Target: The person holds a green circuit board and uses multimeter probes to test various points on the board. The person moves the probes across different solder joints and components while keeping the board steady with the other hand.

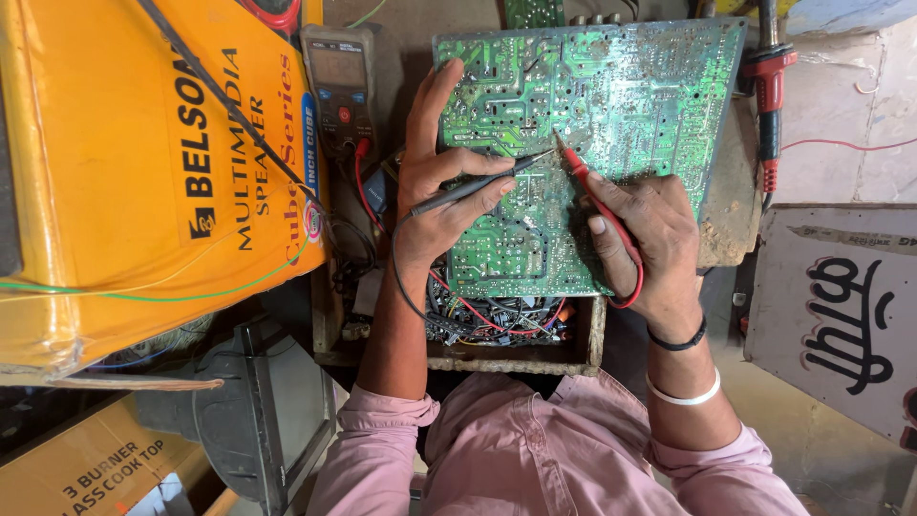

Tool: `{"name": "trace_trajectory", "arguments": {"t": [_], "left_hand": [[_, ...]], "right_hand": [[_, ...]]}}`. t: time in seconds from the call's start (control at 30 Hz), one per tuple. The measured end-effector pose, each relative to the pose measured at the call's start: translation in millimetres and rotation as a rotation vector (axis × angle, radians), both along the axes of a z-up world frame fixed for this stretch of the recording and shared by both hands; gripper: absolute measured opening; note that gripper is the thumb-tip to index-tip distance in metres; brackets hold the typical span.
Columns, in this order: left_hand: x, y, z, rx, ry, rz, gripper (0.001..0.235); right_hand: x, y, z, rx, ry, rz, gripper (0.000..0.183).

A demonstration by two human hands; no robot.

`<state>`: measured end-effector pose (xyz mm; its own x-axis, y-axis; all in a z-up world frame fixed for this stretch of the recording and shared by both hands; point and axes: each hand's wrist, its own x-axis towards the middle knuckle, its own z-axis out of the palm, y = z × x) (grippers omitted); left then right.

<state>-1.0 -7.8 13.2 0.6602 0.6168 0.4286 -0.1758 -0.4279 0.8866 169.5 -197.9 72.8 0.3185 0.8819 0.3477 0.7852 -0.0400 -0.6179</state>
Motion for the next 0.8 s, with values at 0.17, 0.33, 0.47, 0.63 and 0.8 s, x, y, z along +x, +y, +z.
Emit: {"name": "trace_trajectory", "arguments": {"t": [0.17, 0.33, 0.47, 0.63, 0.8], "left_hand": [[0.8, 0.7, -0.5, -0.002, -0.012, -0.009, 0.015], [-0.3, 0.5, 1.1, -0.011, -0.007, -0.013, 0.016], [0.3, 0.3, 2.1, -0.010, -0.005, -0.011, 0.016], [0.2, 1.0, 2.0, 0.020, 0.020, 0.000, 0.017], [0.2, 1.3, -0.3, 0.021, 0.021, -0.002, 0.016]], "right_hand": [[-0.3, -0.9, -0.4, 0.008, -0.019, -0.003, 0.032], [0.7, -0.1, -2.1, 0.014, -0.022, 0.008, 0.032], [1.1, -1.2, -1.4, -0.011, -0.021, 0.004, 0.033], [0.7, -1.0, 1.3, -0.022, -0.006, 0.012, 0.034], [1.2, -1.2, 2.6, -0.017, -0.002, 0.029, 0.035]]}}
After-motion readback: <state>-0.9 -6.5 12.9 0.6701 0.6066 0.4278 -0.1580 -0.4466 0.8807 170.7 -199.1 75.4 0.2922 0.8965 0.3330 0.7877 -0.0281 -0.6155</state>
